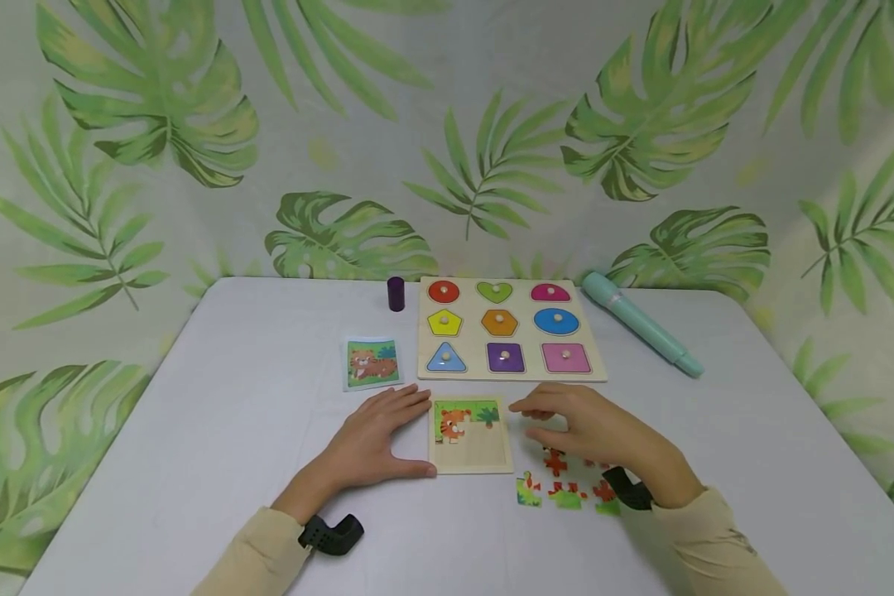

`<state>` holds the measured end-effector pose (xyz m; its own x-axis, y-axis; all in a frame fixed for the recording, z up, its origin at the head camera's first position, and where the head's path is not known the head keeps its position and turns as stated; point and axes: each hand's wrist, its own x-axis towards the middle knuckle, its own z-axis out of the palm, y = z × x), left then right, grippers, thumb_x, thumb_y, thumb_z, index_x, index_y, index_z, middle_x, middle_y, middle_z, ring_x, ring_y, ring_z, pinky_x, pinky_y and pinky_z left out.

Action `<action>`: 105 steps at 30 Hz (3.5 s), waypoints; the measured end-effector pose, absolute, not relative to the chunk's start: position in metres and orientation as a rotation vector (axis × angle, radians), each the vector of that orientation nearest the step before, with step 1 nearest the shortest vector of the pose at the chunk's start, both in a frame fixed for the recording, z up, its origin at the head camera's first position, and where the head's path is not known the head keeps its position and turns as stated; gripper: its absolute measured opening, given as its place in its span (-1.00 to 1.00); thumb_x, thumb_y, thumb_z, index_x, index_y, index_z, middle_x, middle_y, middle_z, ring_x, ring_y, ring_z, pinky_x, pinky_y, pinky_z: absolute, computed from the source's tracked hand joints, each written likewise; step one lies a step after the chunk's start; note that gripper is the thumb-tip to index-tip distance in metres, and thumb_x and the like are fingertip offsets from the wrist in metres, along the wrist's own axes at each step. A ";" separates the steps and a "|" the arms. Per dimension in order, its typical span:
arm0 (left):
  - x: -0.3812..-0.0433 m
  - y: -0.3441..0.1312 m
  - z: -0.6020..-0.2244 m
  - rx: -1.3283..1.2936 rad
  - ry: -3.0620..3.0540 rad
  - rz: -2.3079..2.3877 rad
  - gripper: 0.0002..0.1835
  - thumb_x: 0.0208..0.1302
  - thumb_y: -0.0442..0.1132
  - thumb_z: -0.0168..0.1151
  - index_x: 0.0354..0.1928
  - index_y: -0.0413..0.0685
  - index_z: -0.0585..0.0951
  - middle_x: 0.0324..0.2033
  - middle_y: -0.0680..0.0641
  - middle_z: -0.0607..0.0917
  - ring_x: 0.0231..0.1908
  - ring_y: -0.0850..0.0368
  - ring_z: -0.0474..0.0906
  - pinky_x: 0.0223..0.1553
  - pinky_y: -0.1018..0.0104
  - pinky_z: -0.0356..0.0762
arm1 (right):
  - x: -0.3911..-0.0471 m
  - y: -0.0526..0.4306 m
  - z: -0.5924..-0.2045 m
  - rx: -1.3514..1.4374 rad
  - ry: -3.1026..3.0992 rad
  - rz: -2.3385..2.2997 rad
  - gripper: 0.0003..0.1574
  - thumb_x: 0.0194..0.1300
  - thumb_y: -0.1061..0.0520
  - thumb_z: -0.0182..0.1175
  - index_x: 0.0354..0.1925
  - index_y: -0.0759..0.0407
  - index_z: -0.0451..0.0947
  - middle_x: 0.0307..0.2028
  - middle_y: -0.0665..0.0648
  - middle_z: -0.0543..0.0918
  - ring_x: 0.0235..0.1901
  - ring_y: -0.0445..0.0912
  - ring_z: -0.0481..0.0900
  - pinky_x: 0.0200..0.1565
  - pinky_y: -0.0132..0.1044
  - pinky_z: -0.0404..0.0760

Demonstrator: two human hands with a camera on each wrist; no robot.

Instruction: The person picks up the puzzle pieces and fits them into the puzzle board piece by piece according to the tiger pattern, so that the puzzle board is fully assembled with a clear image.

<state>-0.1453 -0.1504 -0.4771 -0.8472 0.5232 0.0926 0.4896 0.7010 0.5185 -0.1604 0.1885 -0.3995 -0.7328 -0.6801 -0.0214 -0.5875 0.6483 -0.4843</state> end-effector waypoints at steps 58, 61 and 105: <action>-0.146 -0.151 -0.476 0.847 2.833 0.836 0.05 0.06 0.43 0.44 0.52 0.04 0.40 0.54 0.06 0.34 0.59 0.04 0.11 0.58 -0.12 0.06 | -0.152 0.235 -0.418 -0.892 2.599 -0.613 -0.42 0.24 -0.07 0.50 0.21 -0.08 0.67 0.04 -0.18 0.69 -0.02 -0.23 0.62 0.08 -0.20 0.71; -0.146 -0.151 -0.477 0.848 2.832 0.835 0.05 0.06 0.43 0.43 0.52 0.05 0.40 0.54 0.06 0.34 0.59 0.04 0.11 0.58 -0.13 0.06 | -0.153 0.234 -0.419 -0.895 2.602 -0.605 -0.43 0.24 -0.05 0.50 0.21 -0.07 0.67 0.03 -0.19 0.68 -0.03 -0.24 0.61 0.08 -0.20 0.71; -0.145 -0.151 -0.475 0.839 2.843 0.827 0.05 0.04 0.40 0.47 0.51 0.03 0.42 0.52 0.05 0.37 0.57 0.02 0.15 0.57 -0.14 0.09 | -0.155 0.236 -0.423 -0.987 2.626 -0.537 -0.57 0.25 0.01 0.48 0.09 -0.02 0.73 -0.11 -0.22 0.69 -0.14 -0.31 0.58 -0.04 -0.29 0.70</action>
<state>-0.1452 -0.1505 -0.4754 -0.8494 0.5205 0.0869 0.4858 0.7072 0.5137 -0.1549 0.2356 -0.4227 -0.7258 -0.6752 -0.1316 -0.5694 0.6970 -0.4358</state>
